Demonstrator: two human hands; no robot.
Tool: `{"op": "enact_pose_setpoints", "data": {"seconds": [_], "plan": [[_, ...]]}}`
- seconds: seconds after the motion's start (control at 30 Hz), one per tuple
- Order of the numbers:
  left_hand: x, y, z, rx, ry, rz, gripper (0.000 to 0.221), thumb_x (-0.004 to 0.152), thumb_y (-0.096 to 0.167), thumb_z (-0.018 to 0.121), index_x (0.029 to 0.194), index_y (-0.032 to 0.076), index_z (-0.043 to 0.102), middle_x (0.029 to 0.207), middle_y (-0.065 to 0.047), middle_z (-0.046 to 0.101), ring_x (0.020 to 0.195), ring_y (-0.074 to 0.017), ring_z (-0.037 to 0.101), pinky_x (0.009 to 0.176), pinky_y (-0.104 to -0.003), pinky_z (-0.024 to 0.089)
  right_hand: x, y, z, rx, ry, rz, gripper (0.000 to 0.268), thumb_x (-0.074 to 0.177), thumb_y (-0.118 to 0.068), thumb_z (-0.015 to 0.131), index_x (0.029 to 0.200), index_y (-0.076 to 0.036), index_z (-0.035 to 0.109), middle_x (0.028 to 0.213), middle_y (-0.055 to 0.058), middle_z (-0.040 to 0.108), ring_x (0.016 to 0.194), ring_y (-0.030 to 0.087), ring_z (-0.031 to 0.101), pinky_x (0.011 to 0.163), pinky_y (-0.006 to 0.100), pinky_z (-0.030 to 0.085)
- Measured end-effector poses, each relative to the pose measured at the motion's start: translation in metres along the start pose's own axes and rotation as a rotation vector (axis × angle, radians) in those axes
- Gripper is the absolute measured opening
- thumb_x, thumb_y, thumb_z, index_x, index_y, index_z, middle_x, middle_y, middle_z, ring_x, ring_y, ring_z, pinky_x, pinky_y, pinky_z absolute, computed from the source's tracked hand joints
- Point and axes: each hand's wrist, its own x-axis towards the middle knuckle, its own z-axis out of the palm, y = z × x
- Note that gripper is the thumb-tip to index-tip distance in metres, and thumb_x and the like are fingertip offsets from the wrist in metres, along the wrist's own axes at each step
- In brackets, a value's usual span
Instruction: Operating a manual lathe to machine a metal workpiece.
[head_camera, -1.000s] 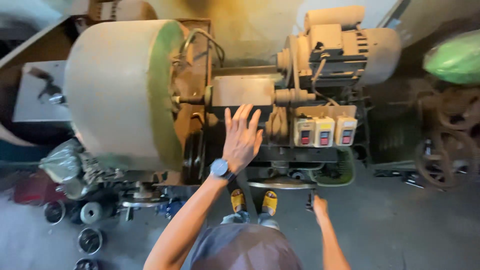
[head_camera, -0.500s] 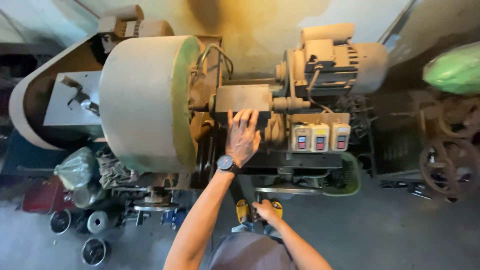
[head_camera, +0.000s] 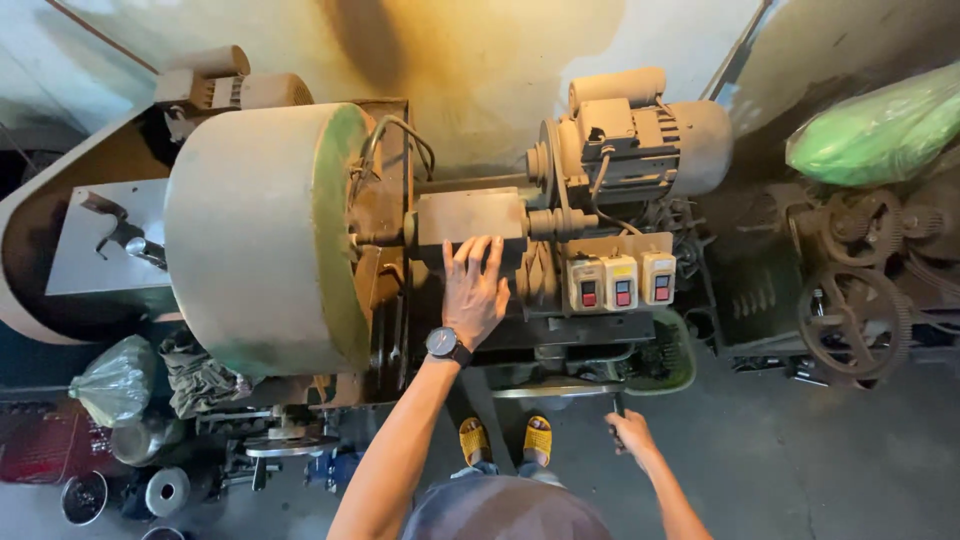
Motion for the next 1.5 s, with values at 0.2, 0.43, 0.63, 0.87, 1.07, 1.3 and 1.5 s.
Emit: {"op": "enact_pose_setpoints", "data": {"seconds": [0.2, 0.43, 0.63, 0.87, 1.07, 1.3, 1.5], "plan": [[0.0, -0.002, -0.001, -0.01, -0.015, 0.008, 0.083, 0.08, 0.017, 0.074, 0.153, 0.004, 0.039, 0.145, -0.014, 0.042, 0.14, -0.0347, 0.038, 0.123, -0.065, 0.019, 0.023, 0.005, 0.008, -0.338, 0.32, 0.034, 0.038, 0.087, -0.031, 0.067, 0.108, 0.001, 0.065, 0.087, 0.017, 0.072, 0.065, 0.028, 0.072, 0.05, 0.04, 0.059], [0.001, 0.003, -0.001, 0.009, -0.002, -0.014, 0.083, 0.078, 0.018, 0.075, 0.152, 0.005, 0.04, 0.146, -0.013, 0.042, 0.14, -0.0346, 0.037, 0.123, -0.066, 0.02, -0.041, -0.008, 0.102, -0.105, 0.061, -0.294, 0.037, 0.087, -0.034, 0.07, 0.091, 0.003, 0.073, 0.072, 0.016, 0.075, 0.059, 0.024, 0.07, 0.051, 0.038, 0.051], [0.004, 0.006, -0.01, 0.011, -0.01, -0.015, 0.082, 0.078, 0.018, 0.075, 0.152, 0.006, 0.041, 0.146, -0.013, 0.042, 0.14, -0.0349, 0.037, 0.123, -0.066, 0.021, -0.012, -0.008, 0.22, 0.063, -0.198, -0.107, 0.031, 0.089, -0.029, 0.069, 0.089, 0.002, 0.065, 0.07, 0.012, 0.064, 0.048, 0.022, 0.056, 0.042, 0.04, 0.044], [-0.001, 0.002, -0.003, 0.013, -0.006, 0.004, 0.086, 0.077, 0.015, 0.074, 0.154, 0.005, 0.039, 0.149, -0.014, 0.04, 0.143, -0.0348, 0.036, 0.124, -0.065, 0.02, -0.025, -0.006, 0.184, -0.001, -0.194, -0.142, 0.033, 0.091, -0.03, 0.072, 0.092, 0.002, 0.064, 0.069, 0.011, 0.064, 0.045, 0.018, 0.057, 0.04, 0.034, 0.045], [-0.003, 0.0, 0.004, -0.008, 0.002, -0.003, 0.085, 0.079, 0.016, 0.074, 0.155, 0.004, 0.038, 0.149, -0.015, 0.04, 0.143, -0.0357, 0.035, 0.125, -0.064, 0.018, -0.064, -0.037, 0.034, 0.094, -0.148, -0.028, 0.026, 0.089, -0.03, 0.07, 0.095, -0.008, 0.058, 0.066, -0.002, 0.057, 0.047, 0.011, 0.045, 0.038, 0.031, 0.033], [-0.007, -0.005, 0.008, -0.011, 0.005, -0.004, 0.085, 0.079, 0.016, 0.074, 0.156, 0.006, 0.038, 0.149, -0.014, 0.039, 0.143, -0.0354, 0.035, 0.125, -0.063, 0.019, 0.015, 0.009, 0.01, -0.236, 0.244, -0.07, 0.031, 0.088, -0.031, 0.067, 0.092, 0.0, 0.069, 0.076, 0.014, 0.07, 0.059, 0.025, 0.066, 0.05, 0.04, 0.052], [-0.004, -0.003, 0.006, 0.006, 0.004, 0.003, 0.085, 0.079, 0.015, 0.074, 0.156, 0.006, 0.038, 0.149, -0.014, 0.039, 0.143, -0.0352, 0.035, 0.125, -0.064, 0.019, -0.02, -0.012, 0.024, -0.45, 0.313, -0.069, 0.042, 0.09, -0.038, 0.068, 0.104, 0.002, 0.072, 0.092, 0.021, 0.076, 0.086, 0.037, 0.077, 0.075, 0.047, 0.058]]}}
